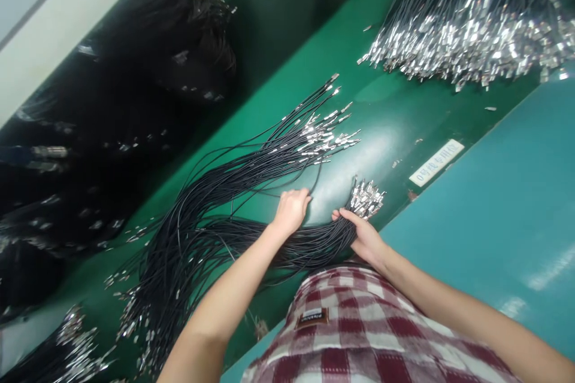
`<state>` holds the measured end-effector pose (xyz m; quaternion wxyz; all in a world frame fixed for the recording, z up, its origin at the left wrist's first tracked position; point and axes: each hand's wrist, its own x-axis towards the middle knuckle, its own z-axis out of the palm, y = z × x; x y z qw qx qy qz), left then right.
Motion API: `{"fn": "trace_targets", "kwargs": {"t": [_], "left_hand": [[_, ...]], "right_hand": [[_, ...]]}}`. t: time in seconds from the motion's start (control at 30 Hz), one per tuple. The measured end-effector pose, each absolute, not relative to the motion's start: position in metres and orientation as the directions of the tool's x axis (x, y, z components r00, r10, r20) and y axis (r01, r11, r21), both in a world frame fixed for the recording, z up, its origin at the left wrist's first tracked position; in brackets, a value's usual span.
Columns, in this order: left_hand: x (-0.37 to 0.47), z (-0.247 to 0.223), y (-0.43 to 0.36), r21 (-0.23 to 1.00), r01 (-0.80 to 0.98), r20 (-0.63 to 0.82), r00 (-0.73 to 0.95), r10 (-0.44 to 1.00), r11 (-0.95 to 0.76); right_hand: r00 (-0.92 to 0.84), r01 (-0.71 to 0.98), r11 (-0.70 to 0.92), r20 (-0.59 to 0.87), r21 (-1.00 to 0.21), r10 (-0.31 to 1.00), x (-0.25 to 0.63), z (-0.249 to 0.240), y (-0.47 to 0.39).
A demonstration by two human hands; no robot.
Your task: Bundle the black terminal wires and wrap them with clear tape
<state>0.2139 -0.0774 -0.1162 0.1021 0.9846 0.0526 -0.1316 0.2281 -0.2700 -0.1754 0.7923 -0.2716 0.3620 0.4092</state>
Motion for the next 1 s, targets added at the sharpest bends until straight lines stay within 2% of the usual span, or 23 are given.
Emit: {"fn": "trace_targets", "kwargs": {"t": [0.1, 0.2, 0.37, 0.43, 0.53, 0.6, 0.63, 0.7, 0.77, 0.8, 0.87, 1.0], "left_hand": [[0.189, -0.117, -0.087, 0.302, 0.012, -0.272, 0.959, -0.074, -0.953], [0.156, -0.118, -0.095, 0.355, -0.114, -0.27, 0.938, -0.219, -0.928], [0.144, -0.11, -0.091, 0.363, -0.167, -0.251, 0.93, -0.269, -0.917], [0.16, -0.105, -0.082, 0.365, -0.131, -0.228, 0.947, -0.225, -0.922], [0.196, -0.106, -0.068, 0.27, 0.082, -0.145, 0.988, 0.044, -0.959], [0.214, -0.112, -0.064, 0.212, 0.239, -0.168, 0.964, 0.205, -0.948], [0.219, -0.115, -0.066, 0.223, 0.262, -0.214, 0.953, 0.215, -0.939], [0.217, -0.12, -0.077, 0.339, 0.185, -0.295, 0.952, 0.082, -0.923], [0.203, -0.122, -0.094, 0.461, 0.028, -0.285, 0.951, -0.119, -0.887], [0.193, -0.122, -0.102, 0.479, -0.031, -0.267, 0.947, -0.179, -0.877], [0.173, -0.12, -0.112, 0.438, -0.093, -0.253, 0.942, -0.222, -0.894], [0.15, -0.113, -0.107, 0.205, -0.194, -0.203, 0.951, -0.235, -0.959]], "right_hand": [[0.431, -0.847, 0.512, -0.753, -0.147, 0.497, 0.228, -0.175, -0.27], [0.449, -0.85, 0.499, -0.726, -0.168, 0.52, 0.227, -0.176, -0.271], [0.438, -0.852, 0.488, -0.766, -0.188, 0.471, 0.226, -0.177, -0.273], [0.448, -0.844, 0.504, -0.76, -0.185, 0.471, 0.226, -0.175, -0.273], [0.481, -0.82, 0.544, -0.73, -0.179, 0.485, 0.227, -0.172, -0.274], [0.482, -0.818, 0.549, -0.724, -0.172, 0.493, 0.227, -0.171, -0.274], [0.478, -0.82, 0.548, -0.727, -0.168, 0.492, 0.227, -0.171, -0.274], [0.471, -0.822, 0.544, -0.734, -0.165, 0.489, 0.227, -0.171, -0.273], [0.471, -0.831, 0.531, -0.719, -0.167, 0.511, 0.226, -0.172, -0.273], [0.473, -0.837, 0.52, -0.707, -0.172, 0.527, 0.225, -0.172, -0.273], [0.475, -0.844, 0.503, -0.692, -0.185, 0.543, 0.224, -0.172, -0.274], [0.475, -0.828, 0.531, -0.73, -0.181, 0.491, 0.223, -0.171, -0.274]]}}
